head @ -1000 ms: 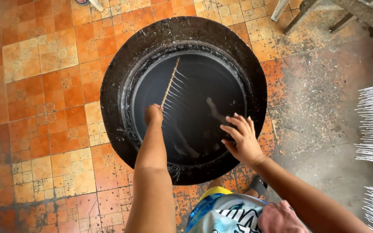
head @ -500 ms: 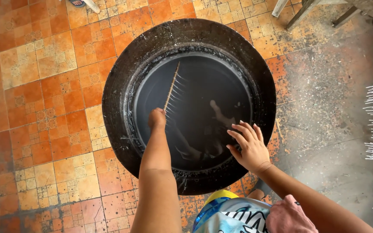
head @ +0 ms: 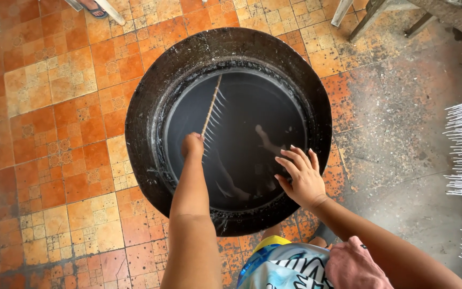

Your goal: Dipping a rack of candle wicks into a vat of melted wax to build up layers.

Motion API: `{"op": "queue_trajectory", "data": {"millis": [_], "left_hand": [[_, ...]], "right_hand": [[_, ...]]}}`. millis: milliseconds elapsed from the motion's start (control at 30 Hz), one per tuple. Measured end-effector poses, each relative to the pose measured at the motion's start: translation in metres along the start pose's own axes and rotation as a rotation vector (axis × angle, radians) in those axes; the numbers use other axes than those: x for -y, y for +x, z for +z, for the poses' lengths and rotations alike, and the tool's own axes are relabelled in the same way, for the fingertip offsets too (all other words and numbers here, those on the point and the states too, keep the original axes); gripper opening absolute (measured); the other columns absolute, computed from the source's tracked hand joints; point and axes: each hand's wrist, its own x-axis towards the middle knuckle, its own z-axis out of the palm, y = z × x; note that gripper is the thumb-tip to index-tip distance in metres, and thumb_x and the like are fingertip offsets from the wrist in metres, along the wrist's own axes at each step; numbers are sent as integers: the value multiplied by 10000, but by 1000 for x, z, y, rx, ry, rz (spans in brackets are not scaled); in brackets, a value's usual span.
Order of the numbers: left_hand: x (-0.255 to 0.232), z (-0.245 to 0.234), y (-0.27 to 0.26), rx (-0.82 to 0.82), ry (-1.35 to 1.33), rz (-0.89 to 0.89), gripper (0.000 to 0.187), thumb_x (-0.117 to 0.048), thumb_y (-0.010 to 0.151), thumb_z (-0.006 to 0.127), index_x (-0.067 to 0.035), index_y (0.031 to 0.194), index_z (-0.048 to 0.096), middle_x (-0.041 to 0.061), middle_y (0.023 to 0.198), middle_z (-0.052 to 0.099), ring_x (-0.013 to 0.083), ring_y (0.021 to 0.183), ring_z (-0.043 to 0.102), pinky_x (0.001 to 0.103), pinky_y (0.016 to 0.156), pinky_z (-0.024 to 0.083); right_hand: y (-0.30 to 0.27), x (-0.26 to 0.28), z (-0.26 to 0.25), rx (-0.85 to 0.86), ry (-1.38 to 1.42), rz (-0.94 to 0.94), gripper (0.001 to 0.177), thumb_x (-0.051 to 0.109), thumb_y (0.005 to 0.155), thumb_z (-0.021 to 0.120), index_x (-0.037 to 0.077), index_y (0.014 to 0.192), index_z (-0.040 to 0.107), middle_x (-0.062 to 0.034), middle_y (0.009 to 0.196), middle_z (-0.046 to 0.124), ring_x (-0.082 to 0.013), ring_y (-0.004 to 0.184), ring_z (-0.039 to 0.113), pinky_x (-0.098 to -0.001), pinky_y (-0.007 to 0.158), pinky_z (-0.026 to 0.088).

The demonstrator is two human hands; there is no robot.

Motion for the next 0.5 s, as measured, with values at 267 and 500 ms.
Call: {"op": "queue_trajectory", "data": {"millis": [267,500], "left_hand": [[-57,-117,-67,-101,116,95,163,-299,957,694,-261,1092,777,48,1061,769,334,1082,736,503,907,600],[-93,-227,-147,-201,269,270,188,-298,989,657,-251,1131,772,51,1106,740,342,1092,724,544,935,573]], "right_hand": [[7,-6,14,-65,8,-44,506,438,874,726,274,1337,608,21,1423,545,-238,1436,434,-557,1194,209],[28,-22,20,-95,243,30,493,440,851,772,318,1305,623,45,1383,545,-238,1383,473,-572,1131,285]]}}
